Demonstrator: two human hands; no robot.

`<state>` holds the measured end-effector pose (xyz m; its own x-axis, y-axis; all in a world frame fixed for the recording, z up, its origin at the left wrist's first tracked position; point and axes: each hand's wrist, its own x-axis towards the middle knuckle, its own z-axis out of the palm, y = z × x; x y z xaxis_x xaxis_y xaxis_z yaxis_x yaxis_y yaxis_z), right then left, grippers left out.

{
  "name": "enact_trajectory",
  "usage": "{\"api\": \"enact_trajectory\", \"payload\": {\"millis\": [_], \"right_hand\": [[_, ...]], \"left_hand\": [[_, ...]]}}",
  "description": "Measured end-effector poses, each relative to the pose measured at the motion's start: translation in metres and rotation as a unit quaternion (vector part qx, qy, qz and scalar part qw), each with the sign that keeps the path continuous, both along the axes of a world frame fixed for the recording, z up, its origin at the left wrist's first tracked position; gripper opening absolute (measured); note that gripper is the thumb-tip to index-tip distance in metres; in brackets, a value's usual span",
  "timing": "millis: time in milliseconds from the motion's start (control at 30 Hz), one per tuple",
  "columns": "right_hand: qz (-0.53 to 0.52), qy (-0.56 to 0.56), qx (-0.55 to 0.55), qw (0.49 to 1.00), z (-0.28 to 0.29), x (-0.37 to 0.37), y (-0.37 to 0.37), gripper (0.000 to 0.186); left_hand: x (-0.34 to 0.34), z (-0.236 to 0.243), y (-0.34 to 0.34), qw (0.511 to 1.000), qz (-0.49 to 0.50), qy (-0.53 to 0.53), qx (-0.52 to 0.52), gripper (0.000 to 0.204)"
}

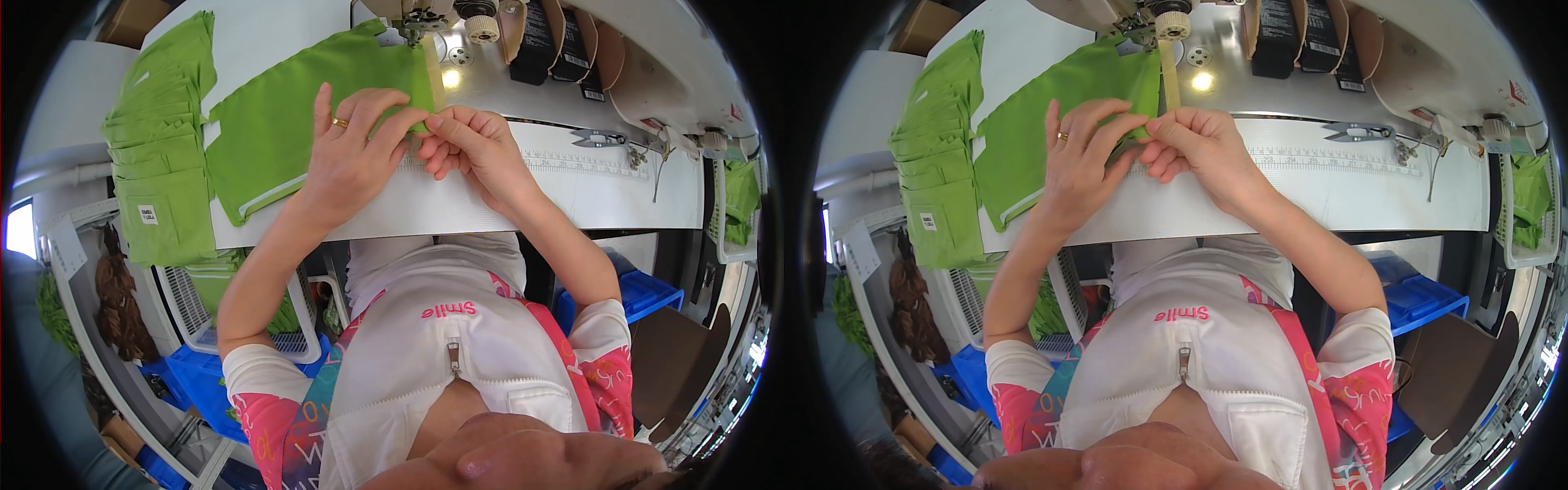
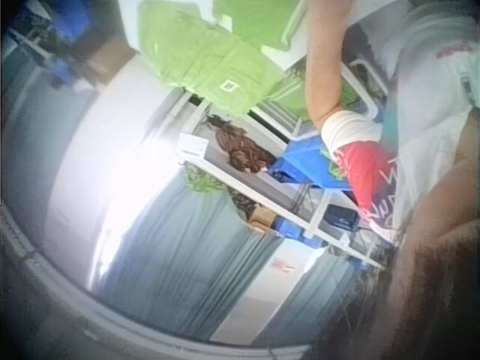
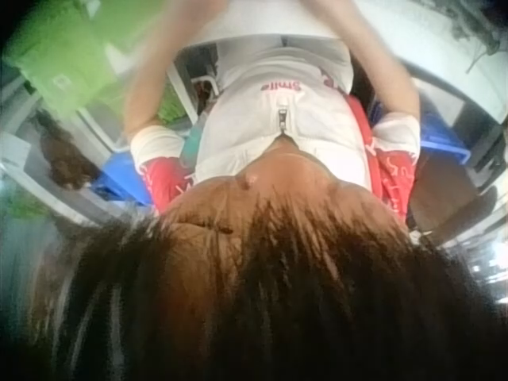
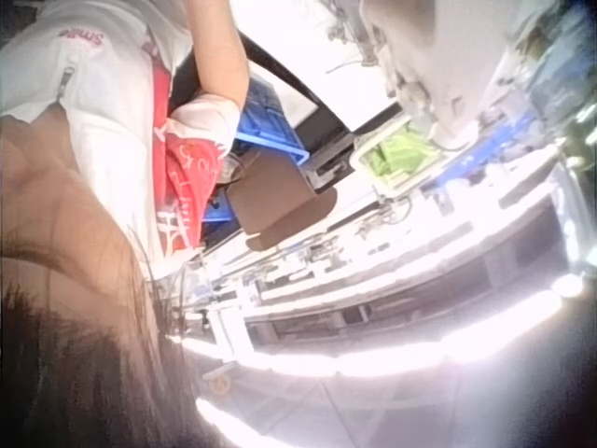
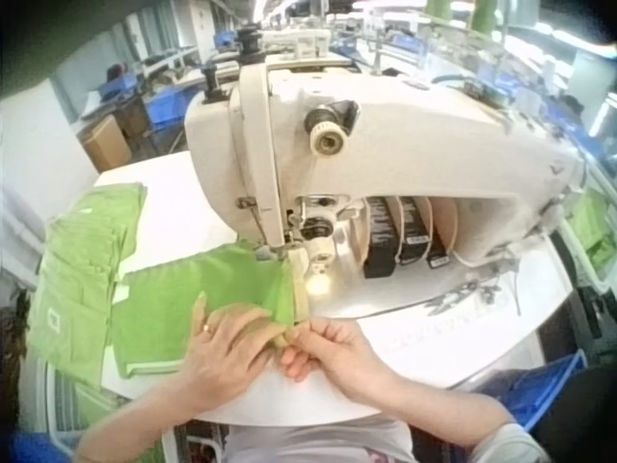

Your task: Sewing green fabric pouches and attaching product labels using an industrial sewing machine.

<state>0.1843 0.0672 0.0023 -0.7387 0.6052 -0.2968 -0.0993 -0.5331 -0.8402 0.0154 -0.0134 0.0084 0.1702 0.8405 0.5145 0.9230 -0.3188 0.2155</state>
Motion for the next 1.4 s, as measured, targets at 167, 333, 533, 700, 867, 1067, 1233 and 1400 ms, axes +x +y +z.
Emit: {"api": "enact_trajectory", "payload": {"millis": [167,333,533,700,867,1067,1233,1400], "right_hand": [[0.004,-0.002,0.008,1.000,0.001,0.001,0.001,0.021],[0.019,-0.037,0.038,0.998,0.001,0.000,0.002,0.022],[0.009,-0.199,0.605,0.771,0.001,0.021,0.018,0.017],[-0.010,-0.193,0.785,0.588,-0.015,0.003,0.071,0.028],[0.055,-0.222,0.797,0.560,-0.016,-0.002,0.084,0.032],[0.062,-0.208,0.786,0.579,-0.017,-0.001,0.086,0.032],[0.066,-0.199,0.778,0.592,-0.018,-0.001,0.087,0.033],[0.060,-0.182,0.765,0.615,-0.019,-0.002,0.088,0.028]], "left_hand": [[-0.009,-0.009,0.009,0.991,-0.038,0.016,0.126,0.022],[-0.018,-0.003,0.015,0.987,-0.104,-0.007,0.119,0.017],[-0.017,-0.011,0.012,0.985,-0.137,-0.095,-0.048,0.020],[-0.022,-0.011,0.015,0.977,-0.127,-0.123,-0.124,0.016],[-0.027,-0.023,0.013,0.981,-0.148,-0.107,-0.061,0.021],[-0.031,-0.023,0.030,0.986,-0.137,-0.090,-0.040,0.021],[-0.034,-0.027,0.049,0.986,-0.130,-0.099,-0.023,0.016],[-0.040,-0.029,0.068,0.987,-0.127,-0.102,0.007,0.010]]}}
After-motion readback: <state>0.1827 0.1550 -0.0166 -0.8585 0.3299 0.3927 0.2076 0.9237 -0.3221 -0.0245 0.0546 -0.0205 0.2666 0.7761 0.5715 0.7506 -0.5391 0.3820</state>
